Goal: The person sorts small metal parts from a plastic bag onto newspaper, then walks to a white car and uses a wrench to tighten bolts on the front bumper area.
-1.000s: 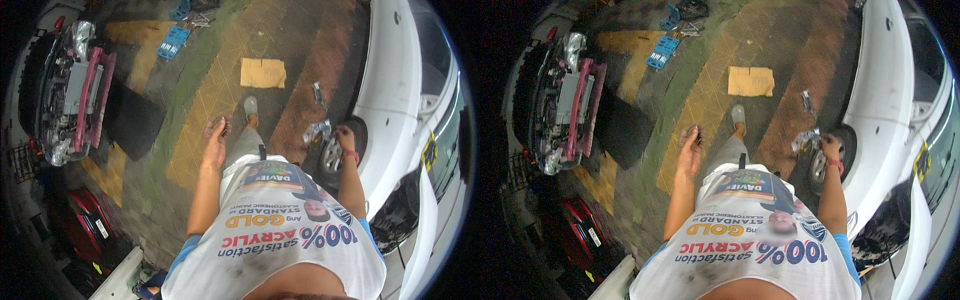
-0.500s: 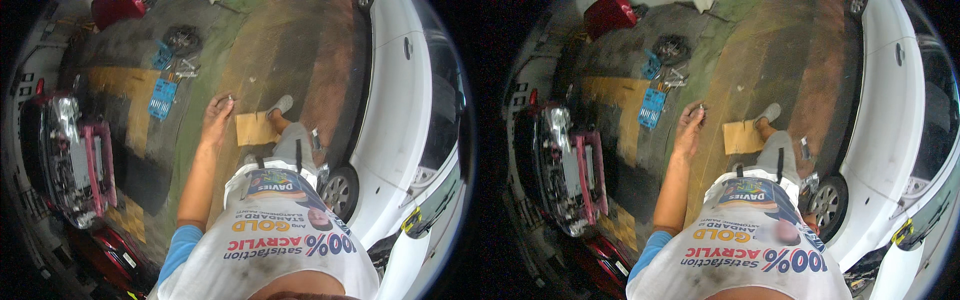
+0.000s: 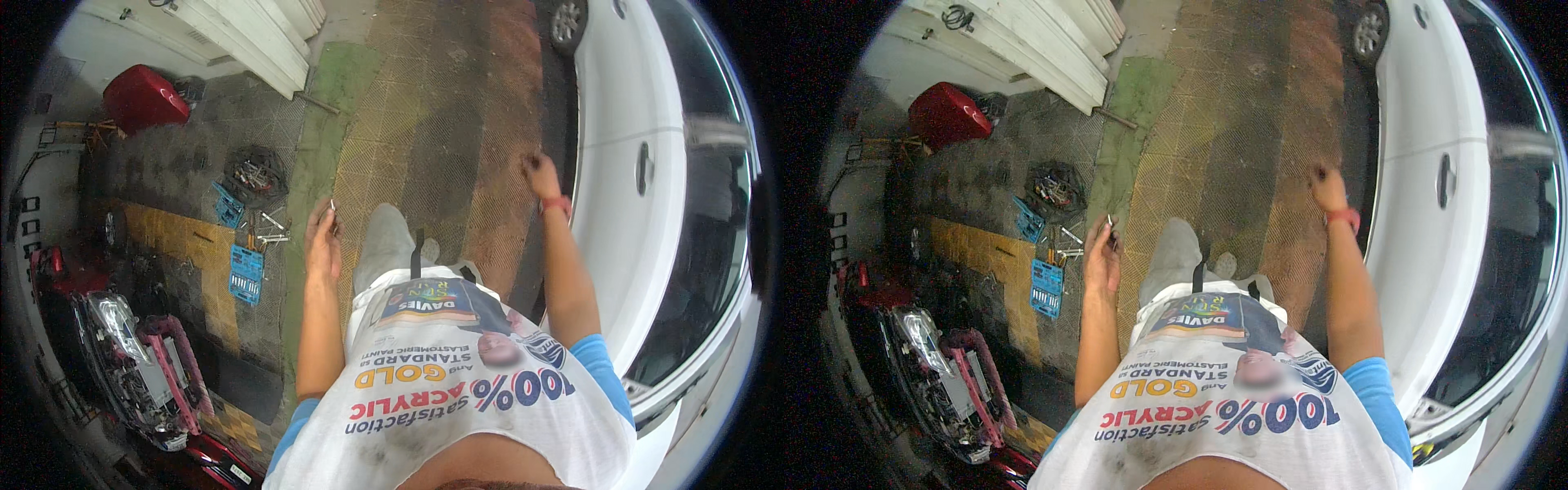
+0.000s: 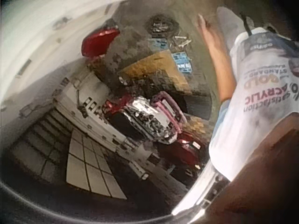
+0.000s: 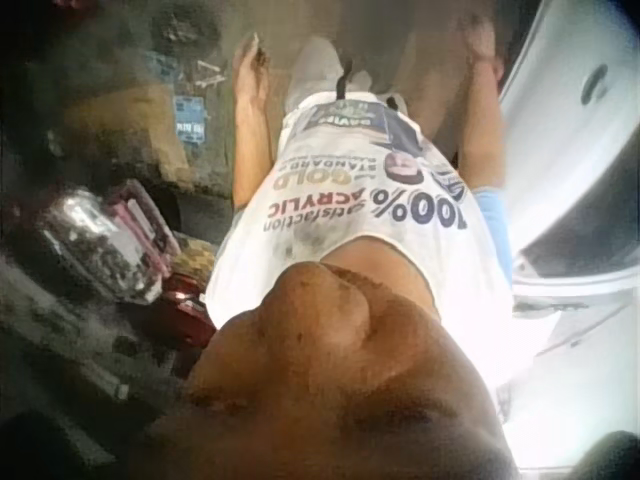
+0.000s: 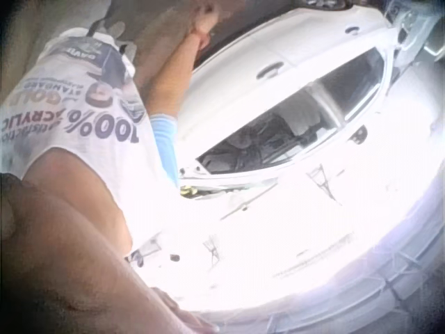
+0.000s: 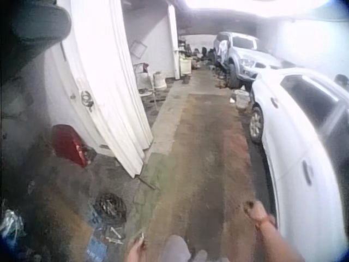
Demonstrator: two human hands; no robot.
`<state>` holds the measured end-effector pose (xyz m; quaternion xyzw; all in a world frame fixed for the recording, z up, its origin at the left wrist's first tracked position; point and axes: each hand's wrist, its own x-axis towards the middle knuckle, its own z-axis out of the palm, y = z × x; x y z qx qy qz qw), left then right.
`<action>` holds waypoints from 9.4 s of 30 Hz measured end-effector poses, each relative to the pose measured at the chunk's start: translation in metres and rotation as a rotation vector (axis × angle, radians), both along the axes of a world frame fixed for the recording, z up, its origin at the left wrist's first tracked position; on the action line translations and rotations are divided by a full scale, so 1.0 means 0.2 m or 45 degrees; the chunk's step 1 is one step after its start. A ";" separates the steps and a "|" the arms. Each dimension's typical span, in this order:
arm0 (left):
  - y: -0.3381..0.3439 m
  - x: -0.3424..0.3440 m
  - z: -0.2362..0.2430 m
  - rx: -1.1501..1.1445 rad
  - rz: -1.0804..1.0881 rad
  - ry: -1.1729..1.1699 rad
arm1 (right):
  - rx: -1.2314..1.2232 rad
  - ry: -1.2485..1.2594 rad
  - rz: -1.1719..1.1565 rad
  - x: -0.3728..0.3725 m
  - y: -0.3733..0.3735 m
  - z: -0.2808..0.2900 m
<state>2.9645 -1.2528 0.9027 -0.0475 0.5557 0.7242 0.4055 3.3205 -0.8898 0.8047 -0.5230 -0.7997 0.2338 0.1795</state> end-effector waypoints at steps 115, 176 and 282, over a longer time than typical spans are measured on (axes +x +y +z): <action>6.91 -10.16 -0.80 -0.858 0.870 -0.240 | -1.624 -0.741 1.903 -12.74 6.04 -0.16; 7.14 -14.24 -2.81 -0.962 -1.485 1.661 | -1.359 0.539 -0.308 -14.62 5.18 -3.86; 7.41 -14.32 -3.06 -0.892 -1.690 1.683 | -0.079 -0.162 -0.395 -14.78 5.69 -3.90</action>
